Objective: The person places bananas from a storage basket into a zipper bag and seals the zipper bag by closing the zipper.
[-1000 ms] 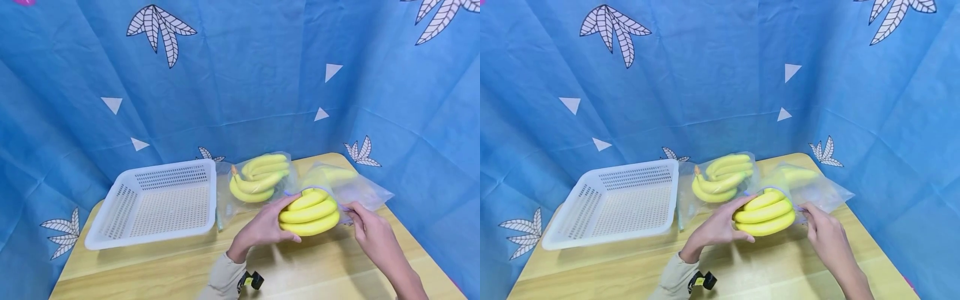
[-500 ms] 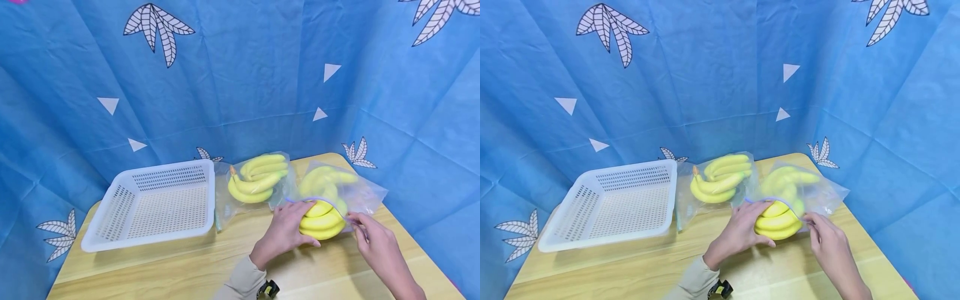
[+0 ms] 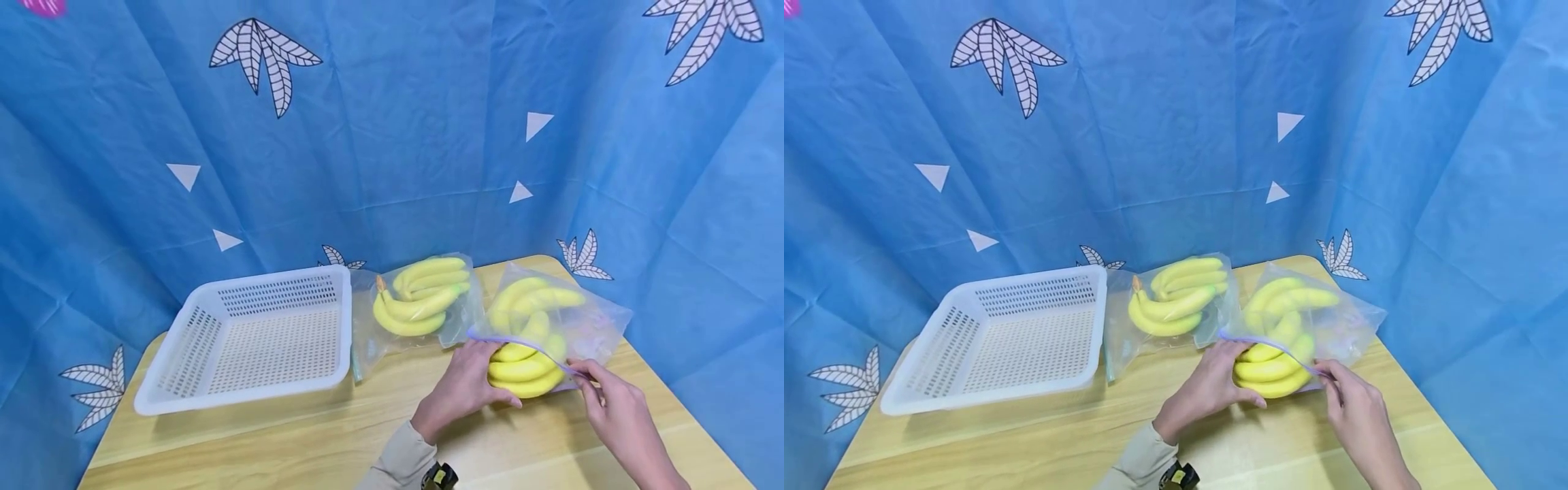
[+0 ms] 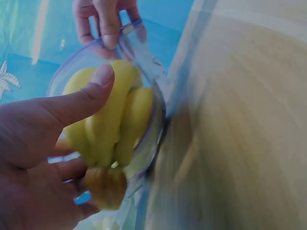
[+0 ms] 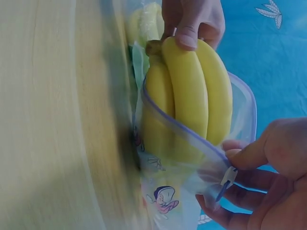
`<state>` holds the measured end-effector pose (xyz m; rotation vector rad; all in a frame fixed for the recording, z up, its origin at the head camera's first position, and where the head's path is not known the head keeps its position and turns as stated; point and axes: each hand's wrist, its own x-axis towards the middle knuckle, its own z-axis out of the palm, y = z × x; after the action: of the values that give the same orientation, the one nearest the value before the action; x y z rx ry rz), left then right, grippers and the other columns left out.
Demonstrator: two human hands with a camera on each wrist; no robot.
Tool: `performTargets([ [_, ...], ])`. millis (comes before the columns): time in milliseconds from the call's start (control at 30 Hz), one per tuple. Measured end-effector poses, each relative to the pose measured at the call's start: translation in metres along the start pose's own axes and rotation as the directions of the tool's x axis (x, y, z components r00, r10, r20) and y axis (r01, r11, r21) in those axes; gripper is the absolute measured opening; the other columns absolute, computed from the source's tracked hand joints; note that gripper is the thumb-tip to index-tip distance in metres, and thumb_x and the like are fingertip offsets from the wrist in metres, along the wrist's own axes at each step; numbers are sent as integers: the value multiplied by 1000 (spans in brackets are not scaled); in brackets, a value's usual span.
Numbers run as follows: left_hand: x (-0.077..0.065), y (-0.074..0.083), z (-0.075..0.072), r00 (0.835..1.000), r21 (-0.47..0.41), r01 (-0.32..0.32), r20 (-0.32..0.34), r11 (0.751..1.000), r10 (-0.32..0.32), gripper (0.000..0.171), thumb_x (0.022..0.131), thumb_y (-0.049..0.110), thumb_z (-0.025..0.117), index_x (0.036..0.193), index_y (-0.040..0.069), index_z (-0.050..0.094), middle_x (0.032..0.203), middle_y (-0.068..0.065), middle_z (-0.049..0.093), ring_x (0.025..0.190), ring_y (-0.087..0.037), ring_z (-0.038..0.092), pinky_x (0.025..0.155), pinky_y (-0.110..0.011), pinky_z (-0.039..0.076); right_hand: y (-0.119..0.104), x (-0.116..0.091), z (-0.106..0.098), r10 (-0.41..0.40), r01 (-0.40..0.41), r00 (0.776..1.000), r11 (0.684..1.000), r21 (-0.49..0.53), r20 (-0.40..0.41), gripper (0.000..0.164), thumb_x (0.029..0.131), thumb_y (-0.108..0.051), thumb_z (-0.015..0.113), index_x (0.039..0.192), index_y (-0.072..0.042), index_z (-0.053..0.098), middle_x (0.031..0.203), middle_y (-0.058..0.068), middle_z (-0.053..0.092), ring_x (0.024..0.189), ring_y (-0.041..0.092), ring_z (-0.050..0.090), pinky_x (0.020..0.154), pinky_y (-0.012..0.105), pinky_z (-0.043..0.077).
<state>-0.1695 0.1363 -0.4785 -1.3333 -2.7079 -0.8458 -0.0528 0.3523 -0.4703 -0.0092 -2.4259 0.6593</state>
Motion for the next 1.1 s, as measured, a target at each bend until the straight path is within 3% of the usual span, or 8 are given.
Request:
performTargets([
  [200, -2, -2, -4, 1000, -140, -16, 22, 990, 19, 79, 78, 40, 88, 144, 10, 56, 143, 0, 60, 134, -16, 51, 113, -36, 41, -1, -1, -2, 40, -40, 999, 999, -4, 17, 27, 83, 12, 75, 97, -11, 73, 106, 14, 76, 73, 15, 65, 55, 17, 46],
  [400, 3, 4, 2, 993, -343, -50, -115, 938, 10, 75, 76, 29, 91, 140, 4, 60, 138, -5, 63, 131, -17, 54, 112, -24, 40, -2, -5, -4, 154, -154, 985, 988, -1, 73, 20, 90, 5, 72, 106, -7, 71, 109, 16, 74, 82, 35, 73, 61, 38, 60],
  [700, 7, 11, 15, 983, -402, -78, -183, 913, 3, 64, 79, 10, 87, 138, 5, 63, 135, -3, 65, 130, -13, 54, 111, -25, 40, 4, -13, -5, 211, -209, 971, 977, -31, 109, 18, 88, 5, 72, 104, 0, 67, 112, 29, 70, 81, 46, 72, 60, 52, 59],
  [900, 20, 19, 20, 950, -499, -16, -278, 866, -142, 44, 82, -8, 79, 124, 4, 72, 122, -3, 71, 116, -9, 62, 98, -21, 50, 10, -10, -4, 138, -138, 990, 990, -11, 41, 21, 82, 11, 76, 95, -4, 69, 112, 26, 72, 81, 43, 73, 62, 50, 58],
  [967, 24, 22, 22, 944, -574, 40, -247, 818, -220, 39, 84, -4, 80, 122, 3, 73, 115, -2, 72, 105, -5, 64, 88, -19, 53, 12, -9, -5, 132, -132, 991, 991, -21, 17, 22, 81, 10, 77, 94, -6, 70, 110, 23, 73, 81, 43, 73, 60, 47, 57],
  [1000, 25, 23, 24, 943, -645, 68, -207, 761, -260, 38, 85, -4, 79, 122, 1, 72, 112, -3, 72, 100, -5, 64, 86, -18, 54, 13, -9, -5, 130, -129, 992, 991, -29, 7, 23, 81, 10, 78, 93, -7, 70, 110, 22, 74, 82, 43, 73, 60, 43, 57],
  [1033, 25, 23, 26, 941, -728, 94, -158, 679, -299, 37, 85, -5, 78, 121, -1, 70, 110, -4, 72, 96, -5, 63, 83, -18, 54, 13, -8, -5, 126, -126, 992, 992, -32, 1, 23, 80, 10, 78, 93, -8, 70, 110, 22, 74, 81, 43, 73, 61, 43, 56],
  [1100, 26, 25, 32, 923, -885, 145, -40, 443, -382, 33, 86, -9, 75, 118, -6, 68, 103, -5, 72, 89, -6, 63, 77, -18, 54, 14, -9, -5, 122, -123, 992, 992, -36, -8, 23, 80, 10, 79, 92, -8, 70, 109, 21, 74, 82, 42, 73, 62, 43, 55],
])
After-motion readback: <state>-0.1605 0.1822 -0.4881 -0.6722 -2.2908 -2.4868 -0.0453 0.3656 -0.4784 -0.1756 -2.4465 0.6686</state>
